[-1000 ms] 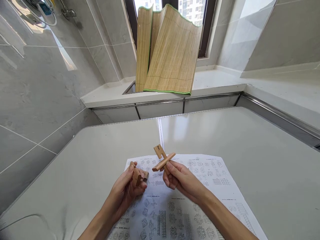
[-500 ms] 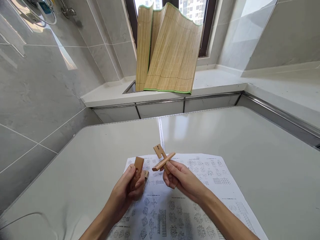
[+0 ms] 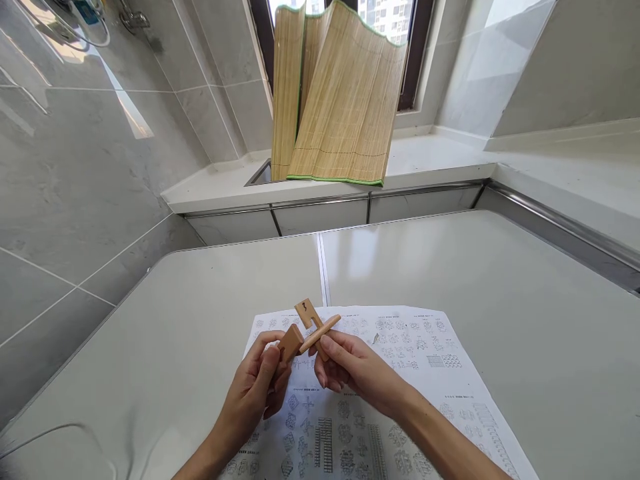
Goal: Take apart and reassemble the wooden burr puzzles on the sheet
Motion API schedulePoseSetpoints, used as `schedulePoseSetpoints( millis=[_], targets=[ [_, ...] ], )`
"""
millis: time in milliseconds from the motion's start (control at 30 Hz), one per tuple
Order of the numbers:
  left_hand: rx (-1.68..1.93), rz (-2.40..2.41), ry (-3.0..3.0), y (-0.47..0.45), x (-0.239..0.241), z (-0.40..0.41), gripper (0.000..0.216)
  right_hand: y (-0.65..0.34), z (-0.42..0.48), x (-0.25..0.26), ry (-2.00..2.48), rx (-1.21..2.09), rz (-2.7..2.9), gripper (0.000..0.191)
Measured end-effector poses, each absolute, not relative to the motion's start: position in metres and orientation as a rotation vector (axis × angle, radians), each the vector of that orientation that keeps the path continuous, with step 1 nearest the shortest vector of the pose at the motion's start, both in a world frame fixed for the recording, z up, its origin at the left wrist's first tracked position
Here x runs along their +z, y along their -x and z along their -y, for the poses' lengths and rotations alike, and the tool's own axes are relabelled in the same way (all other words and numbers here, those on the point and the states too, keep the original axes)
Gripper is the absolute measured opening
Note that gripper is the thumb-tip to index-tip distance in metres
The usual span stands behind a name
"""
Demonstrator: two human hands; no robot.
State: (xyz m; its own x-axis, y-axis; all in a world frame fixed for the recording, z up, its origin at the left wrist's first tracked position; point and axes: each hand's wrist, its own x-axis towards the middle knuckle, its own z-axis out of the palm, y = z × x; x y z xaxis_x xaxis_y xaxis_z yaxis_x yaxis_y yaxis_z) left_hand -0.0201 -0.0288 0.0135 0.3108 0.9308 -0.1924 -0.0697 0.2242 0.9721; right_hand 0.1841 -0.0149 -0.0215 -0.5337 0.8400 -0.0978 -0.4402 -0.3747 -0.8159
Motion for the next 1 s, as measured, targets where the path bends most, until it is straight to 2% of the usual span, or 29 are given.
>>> schedulePoseSetpoints(
  millis=[333, 1000],
  targets=[
    [0.848, -0.932, -1.232, 0.022, 0.010, 0.035, 0.038, -0.174, 0.023, -0.020, 0.556, 2.125, 0.925, 0.039],
    [0.948, -1.014, -1.314, 0.019, 0.012, 0.033, 0.040, -0.169, 0.027, -0.029, 0.464, 2.199, 0.797, 0.037]
  ],
)
